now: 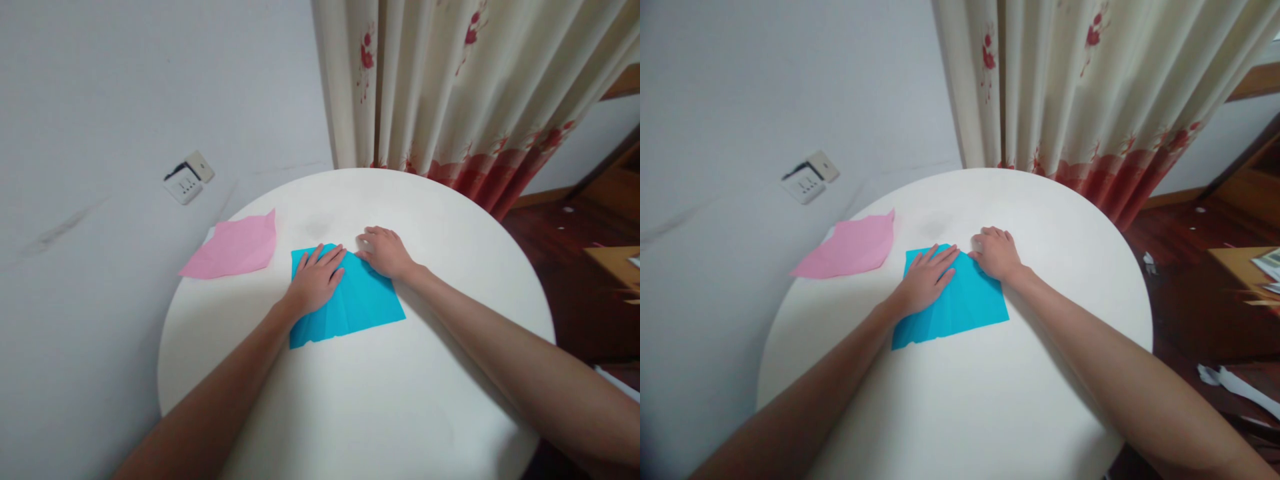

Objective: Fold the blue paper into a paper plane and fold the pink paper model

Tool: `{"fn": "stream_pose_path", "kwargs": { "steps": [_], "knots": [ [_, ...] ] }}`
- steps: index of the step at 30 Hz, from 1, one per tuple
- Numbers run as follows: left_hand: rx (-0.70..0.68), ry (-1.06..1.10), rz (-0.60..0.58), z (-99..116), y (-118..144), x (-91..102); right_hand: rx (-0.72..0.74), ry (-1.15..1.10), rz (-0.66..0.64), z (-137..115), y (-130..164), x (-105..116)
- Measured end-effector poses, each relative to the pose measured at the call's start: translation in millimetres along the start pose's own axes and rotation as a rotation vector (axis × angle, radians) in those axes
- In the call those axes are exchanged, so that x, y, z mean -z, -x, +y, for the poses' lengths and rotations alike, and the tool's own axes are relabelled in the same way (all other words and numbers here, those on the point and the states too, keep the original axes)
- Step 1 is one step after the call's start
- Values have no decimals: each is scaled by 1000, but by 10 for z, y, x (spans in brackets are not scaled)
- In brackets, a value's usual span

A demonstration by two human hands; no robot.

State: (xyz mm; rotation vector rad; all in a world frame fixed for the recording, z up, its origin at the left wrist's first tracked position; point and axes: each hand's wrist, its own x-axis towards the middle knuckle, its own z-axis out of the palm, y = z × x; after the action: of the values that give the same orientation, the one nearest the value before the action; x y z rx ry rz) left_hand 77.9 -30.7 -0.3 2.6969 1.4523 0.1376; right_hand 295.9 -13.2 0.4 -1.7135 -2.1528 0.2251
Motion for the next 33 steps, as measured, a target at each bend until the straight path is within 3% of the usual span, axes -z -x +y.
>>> {"fn": "stream_pose_path", "kwargs": {
  "steps": [33],
  "knots": [
    [-1,15,-13,7,-6,8,34,27,10,-28,38,0]
  ]
}}
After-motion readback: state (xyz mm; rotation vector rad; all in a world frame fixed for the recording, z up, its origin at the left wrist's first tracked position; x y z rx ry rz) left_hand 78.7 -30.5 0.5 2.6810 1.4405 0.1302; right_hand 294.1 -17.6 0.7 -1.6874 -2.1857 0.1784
